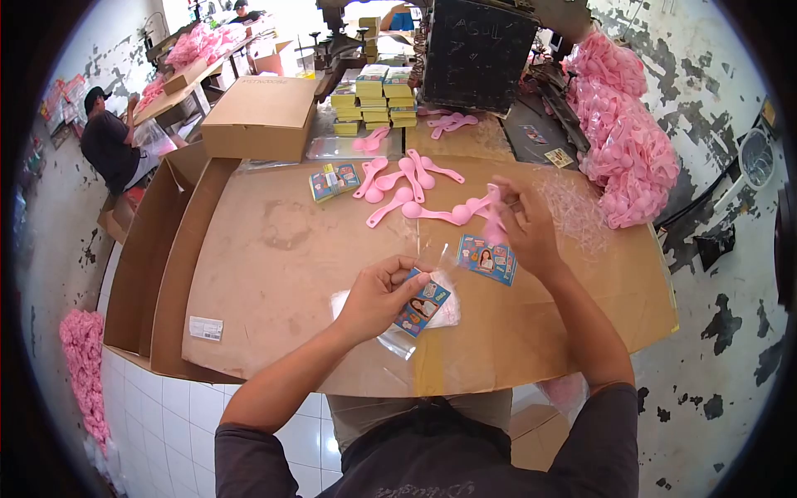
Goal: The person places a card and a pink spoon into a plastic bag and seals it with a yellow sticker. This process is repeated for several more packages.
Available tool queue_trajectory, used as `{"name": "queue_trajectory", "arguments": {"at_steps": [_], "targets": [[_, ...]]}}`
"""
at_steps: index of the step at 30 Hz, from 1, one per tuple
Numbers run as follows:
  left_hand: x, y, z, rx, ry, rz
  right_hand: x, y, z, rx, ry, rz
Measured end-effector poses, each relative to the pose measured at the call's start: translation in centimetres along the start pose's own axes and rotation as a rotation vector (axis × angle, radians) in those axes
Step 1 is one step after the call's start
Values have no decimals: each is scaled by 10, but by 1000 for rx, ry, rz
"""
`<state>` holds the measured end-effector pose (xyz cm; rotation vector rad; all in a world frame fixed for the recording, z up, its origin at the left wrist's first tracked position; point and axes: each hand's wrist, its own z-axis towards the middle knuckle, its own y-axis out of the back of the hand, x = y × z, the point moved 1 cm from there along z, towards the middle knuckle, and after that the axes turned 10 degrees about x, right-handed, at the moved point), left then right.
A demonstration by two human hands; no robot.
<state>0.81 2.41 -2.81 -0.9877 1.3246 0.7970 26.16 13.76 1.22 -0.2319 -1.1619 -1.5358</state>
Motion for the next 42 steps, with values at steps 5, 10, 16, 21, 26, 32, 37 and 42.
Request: {"name": "queue_trajectory", "arguments": {"at_steps": [5, 10, 16, 21, 26, 32, 37, 42], "targets": [[-1, -6, -2, 22, 6, 32, 52, -18, -4, 143, -113, 607], [-3, -5, -3, 78, 23, 10, 49, -32, -12, 175, -138, 600], [-1, -3, -1, 62, -27, -43, 46, -40, -27, 300, -1, 488], [-7, -1, -3, 174, -56, -139, 60, -23, -15, 388, -56, 552], [-5, 6, -3, 306, -31, -42, 87, -16, -2, 507, 305, 122], [-16, 7, -5, 150, -453, 115, 144, 13, 9, 430, 566, -257], [-32, -5, -21, 156, -428, 434, 152, 13, 3, 449, 380, -464], [-32, -13, -14, 66, -467, 470, 146, 6, -2, 391, 297, -312]]}}
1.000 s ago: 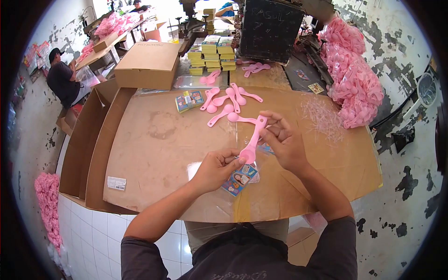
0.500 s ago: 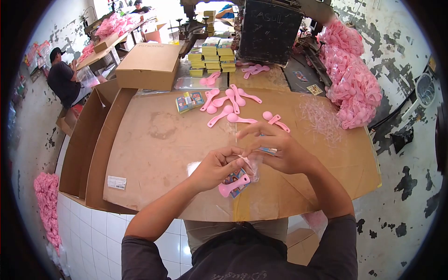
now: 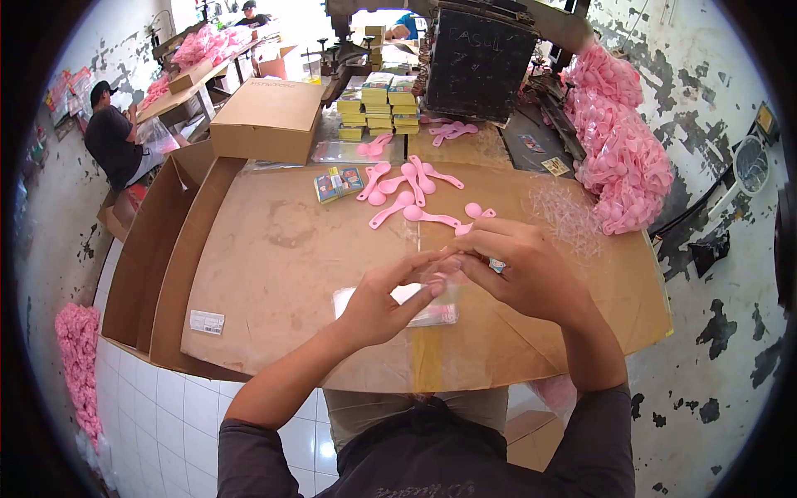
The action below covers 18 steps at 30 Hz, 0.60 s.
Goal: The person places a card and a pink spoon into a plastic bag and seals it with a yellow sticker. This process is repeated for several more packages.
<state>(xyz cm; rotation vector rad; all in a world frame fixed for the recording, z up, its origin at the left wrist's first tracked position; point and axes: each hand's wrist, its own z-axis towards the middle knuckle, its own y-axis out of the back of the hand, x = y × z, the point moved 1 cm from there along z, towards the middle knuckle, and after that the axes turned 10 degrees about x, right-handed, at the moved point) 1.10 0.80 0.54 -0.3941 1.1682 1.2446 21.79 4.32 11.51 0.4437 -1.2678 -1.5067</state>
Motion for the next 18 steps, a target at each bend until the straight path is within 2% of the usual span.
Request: {"name": "queue_trajectory", "arguments": {"at_steps": [3, 6, 8, 15, 18], "targets": [[-7, 1, 1, -6, 46, -1, -6, -10, -4, 2, -116, 41], [-7, -2, 0, -43, 86, -111, 0, -16, 4, -240, 71, -259], [-2, -3, -3, -83, 93, -129, 2, -22, 5, -212, 125, -359], [-21, -2, 1, 46, 242, 231, -8, -47, 5, -168, 235, -688], [-21, -4, 4, 84, 214, 280, -20, -50, 5, -129, 48, -653]]}}
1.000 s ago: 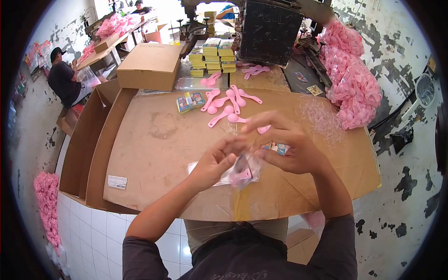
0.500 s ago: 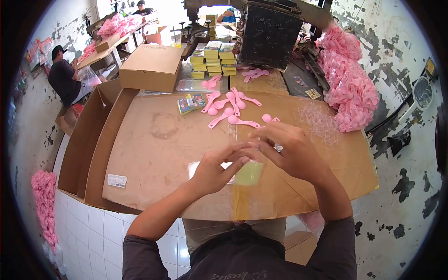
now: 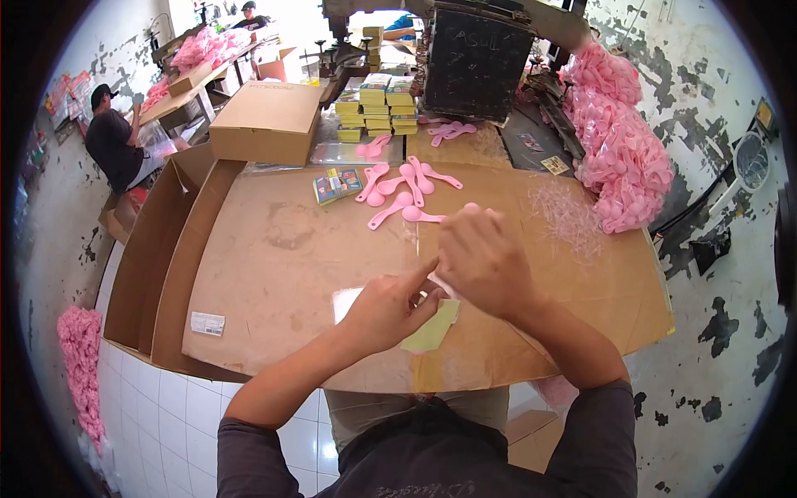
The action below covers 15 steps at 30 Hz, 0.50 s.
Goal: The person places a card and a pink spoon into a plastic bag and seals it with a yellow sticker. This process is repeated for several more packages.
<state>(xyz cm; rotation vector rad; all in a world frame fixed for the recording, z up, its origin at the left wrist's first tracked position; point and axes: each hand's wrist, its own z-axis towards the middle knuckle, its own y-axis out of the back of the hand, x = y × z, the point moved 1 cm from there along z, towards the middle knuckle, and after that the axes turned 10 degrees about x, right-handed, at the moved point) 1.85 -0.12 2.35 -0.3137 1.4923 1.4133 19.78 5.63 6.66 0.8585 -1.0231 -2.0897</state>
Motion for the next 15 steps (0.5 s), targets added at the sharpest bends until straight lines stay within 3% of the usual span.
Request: {"name": "queue_trajectory", "arguments": {"at_steps": [3, 5, 7, 10, 12, 15], "targets": [[7, 5, 3, -22, -27, -164, -36, 1, -11, -70, -204, 459], [17, 10, 5, -21, 45, -359, -71, 17, -28, 215, -444, 1077], [23, 11, 5, -27, 54, -564, -134, 12, -78, 355, -476, 1590], [30, 11, 6, -49, 45, -662, -214, -28, -138, 114, -747, 1300], [30, 10, 6, -48, 33, -675, -234, -40, -155, -33, -908, 1089], [27, 7, 6, -73, 33, -694, -224, -32, -160, 12, -794, 427]]}}
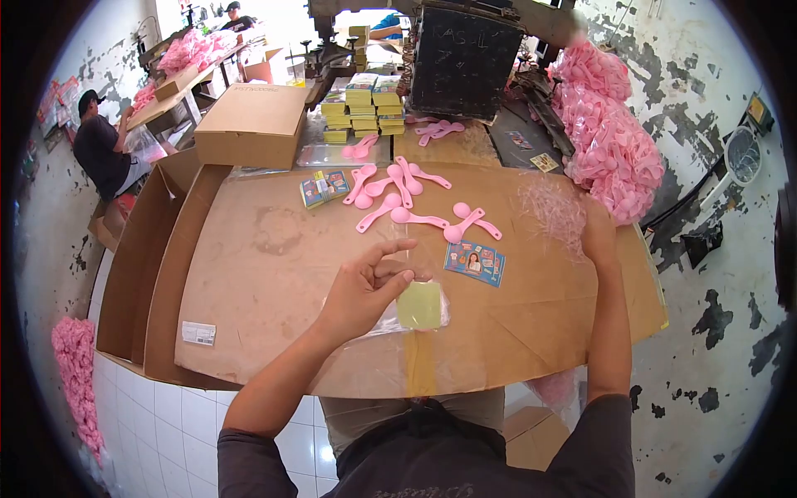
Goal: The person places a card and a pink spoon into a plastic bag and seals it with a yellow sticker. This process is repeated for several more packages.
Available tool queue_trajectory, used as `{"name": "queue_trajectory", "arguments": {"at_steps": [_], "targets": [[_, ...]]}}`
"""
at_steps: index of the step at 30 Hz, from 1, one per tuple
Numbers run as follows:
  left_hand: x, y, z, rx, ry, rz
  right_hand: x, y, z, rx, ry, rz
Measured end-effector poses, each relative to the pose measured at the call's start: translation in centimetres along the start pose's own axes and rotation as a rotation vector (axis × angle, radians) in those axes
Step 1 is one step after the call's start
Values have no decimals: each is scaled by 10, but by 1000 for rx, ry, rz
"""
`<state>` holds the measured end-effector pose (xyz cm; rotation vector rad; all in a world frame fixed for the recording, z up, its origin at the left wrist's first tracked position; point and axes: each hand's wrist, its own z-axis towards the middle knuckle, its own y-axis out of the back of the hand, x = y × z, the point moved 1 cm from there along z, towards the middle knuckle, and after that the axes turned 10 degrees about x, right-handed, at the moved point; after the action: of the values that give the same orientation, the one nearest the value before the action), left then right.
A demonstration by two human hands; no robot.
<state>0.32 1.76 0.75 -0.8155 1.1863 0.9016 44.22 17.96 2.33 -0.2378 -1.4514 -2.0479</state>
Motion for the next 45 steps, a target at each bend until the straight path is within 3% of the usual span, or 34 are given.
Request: {"name": "queue_trajectory", "arguments": {"at_steps": [3, 5, 7, 9, 15, 18, 24, 33, 36, 39, 42, 45], "targets": [[8, 3, 1, -3, 43, 40, 34, -3, -21, -163, 162, -604], [15, 0, 3, -27, 24, 22, 82, -25, -26, 49, 76, -2], [18, -3, 4, -40, 5, 17, 137, -46, -37, 517, -39, 333], [21, -5, 3, -45, -15, 15, 173, -77, -53, 622, 229, 650], [18, -1, 0, -69, 44, 19, 201, -109, -55, 823, 115, 1033], [15, -3, 0, -55, 43, -1, 194, -114, -56, 781, 138, 1032], [27, -2, 2, -74, 60, 16, 188, -109, -56, 705, -16, 1047], [29, 5, 1, -34, 26, 86, 173, -116, -52, 694, 195, 1087], [25, 7, -1, 17, 58, 137, 173, -108, -51, 749, 178, 1079], [23, 9, -2, 56, 31, 63, 171, -100, -49, 736, 240, 1010], [18, 8, 0, 75, 86, -305, 172, -98, -50, 722, 232, 957], [27, 7, 1, 33, 95, 2, 174, -101, -51, 723, 232, 927]]}}
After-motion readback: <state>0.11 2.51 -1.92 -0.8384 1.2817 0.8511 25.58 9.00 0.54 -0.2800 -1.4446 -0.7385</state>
